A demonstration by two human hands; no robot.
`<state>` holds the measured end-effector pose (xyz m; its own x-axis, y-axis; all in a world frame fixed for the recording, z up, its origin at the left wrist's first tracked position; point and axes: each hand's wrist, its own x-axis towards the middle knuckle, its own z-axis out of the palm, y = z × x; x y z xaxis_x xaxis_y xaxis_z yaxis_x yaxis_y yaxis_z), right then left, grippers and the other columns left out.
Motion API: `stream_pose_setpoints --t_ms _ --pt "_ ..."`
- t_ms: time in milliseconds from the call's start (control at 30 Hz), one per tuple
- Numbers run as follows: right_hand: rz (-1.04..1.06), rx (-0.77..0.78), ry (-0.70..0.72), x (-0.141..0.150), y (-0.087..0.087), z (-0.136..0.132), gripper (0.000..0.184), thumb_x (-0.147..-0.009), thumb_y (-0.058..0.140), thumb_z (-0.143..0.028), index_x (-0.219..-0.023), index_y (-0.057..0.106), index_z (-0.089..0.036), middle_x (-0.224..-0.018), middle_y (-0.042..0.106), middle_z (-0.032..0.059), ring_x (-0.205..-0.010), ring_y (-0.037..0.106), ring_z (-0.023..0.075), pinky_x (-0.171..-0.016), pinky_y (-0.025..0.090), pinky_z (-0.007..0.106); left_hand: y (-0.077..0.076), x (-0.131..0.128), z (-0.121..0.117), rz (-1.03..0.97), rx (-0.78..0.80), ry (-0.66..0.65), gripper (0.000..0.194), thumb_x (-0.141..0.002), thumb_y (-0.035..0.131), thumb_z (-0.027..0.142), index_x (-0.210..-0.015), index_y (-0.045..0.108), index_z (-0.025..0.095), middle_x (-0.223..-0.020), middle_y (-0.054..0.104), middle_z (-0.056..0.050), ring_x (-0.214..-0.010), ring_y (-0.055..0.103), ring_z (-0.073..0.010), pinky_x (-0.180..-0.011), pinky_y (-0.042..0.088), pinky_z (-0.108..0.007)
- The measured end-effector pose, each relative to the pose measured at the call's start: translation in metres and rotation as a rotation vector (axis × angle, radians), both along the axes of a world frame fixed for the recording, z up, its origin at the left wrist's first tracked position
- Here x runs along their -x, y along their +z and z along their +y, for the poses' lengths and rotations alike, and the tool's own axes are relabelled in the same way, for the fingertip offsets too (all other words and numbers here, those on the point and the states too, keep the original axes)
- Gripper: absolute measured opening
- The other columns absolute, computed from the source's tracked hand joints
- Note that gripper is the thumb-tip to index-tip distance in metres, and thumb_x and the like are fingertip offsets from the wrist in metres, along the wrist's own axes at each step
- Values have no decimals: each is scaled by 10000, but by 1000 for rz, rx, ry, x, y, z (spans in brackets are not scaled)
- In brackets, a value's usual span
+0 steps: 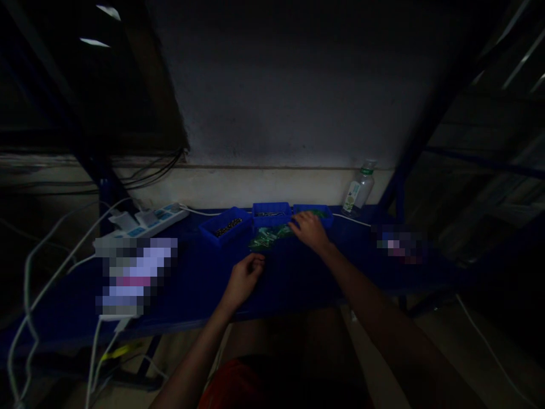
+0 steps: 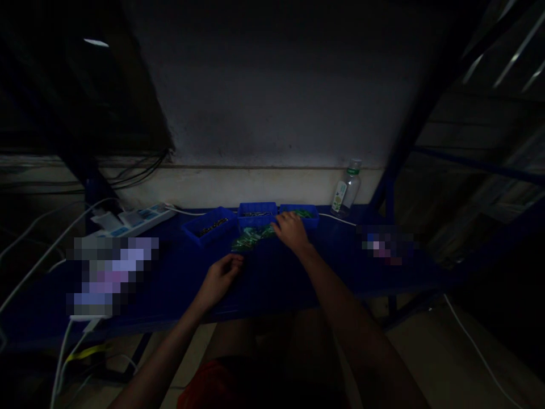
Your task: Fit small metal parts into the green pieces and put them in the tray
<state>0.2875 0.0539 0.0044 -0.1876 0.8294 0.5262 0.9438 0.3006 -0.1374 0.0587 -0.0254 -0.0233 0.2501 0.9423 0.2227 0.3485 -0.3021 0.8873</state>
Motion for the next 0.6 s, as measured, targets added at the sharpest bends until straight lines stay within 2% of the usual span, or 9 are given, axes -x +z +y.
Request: stream_pose_setpoints --t_ms 67,133,267,400,500,600 --pt "-41 51 158 23 -4 -6 374 -818 448 -430 -1058 565 -168 -1026 577 116 -1001 453 223 -877 305 343 0 0 0 12 -6 2 244 -726 487 241 -928 573 133 -777 607 -25 -701 559 -133 -666 413 -233" --pt "-55 83 201 39 -10 -9 396 -784 496 -449 -1063 560 -174 -1019 580 107 -989 462 224 -862 324 339 1 0 -1 24 -10 10 237 -724 486 235 -917 578 134 -769 607 -22 -694 558 -133 -657 411 -229" --pt "-48 132 180 51 -19 -8 414 -752 531 -466 -1034 576 -167 -998 595 112 -993 476 230 -871 328 343 3 0 -4 33 -24 -1 225 -734 476 245 -896 592 141 -751 614 -17 -682 557 -133 -650 411 -226" --pt "-61 120 210 53 -23 -9 360 -779 498 -427 -987 593 -148 -960 613 129 -952 509 244 -862 334 358 3 0 -4 36 -38 -13 216 -732 472 239 -873 605 143 -744 614 -15 -680 550 -134 -642 408 -221" --pt "-33 120 184 55 -20 -8 258 -817 448 -319 -930 604 -146 -918 624 135 -917 529 234 -842 348 344 3 0 -4 35 -40 2 211 -727 476 237 -863 607 143 -731 610 -12 -671 547 -133 -639 410 -220" --pt "87 91 135 55 -11 -9 216 -829 408 -234 -872 604 -155 -871 631 120 -877 547 212 -824 362 322 4 0 -3 39 -39 0 204 -729 484 245 -851 611 143 -731 611 -12 -674 545 -132 -648 408 -219"
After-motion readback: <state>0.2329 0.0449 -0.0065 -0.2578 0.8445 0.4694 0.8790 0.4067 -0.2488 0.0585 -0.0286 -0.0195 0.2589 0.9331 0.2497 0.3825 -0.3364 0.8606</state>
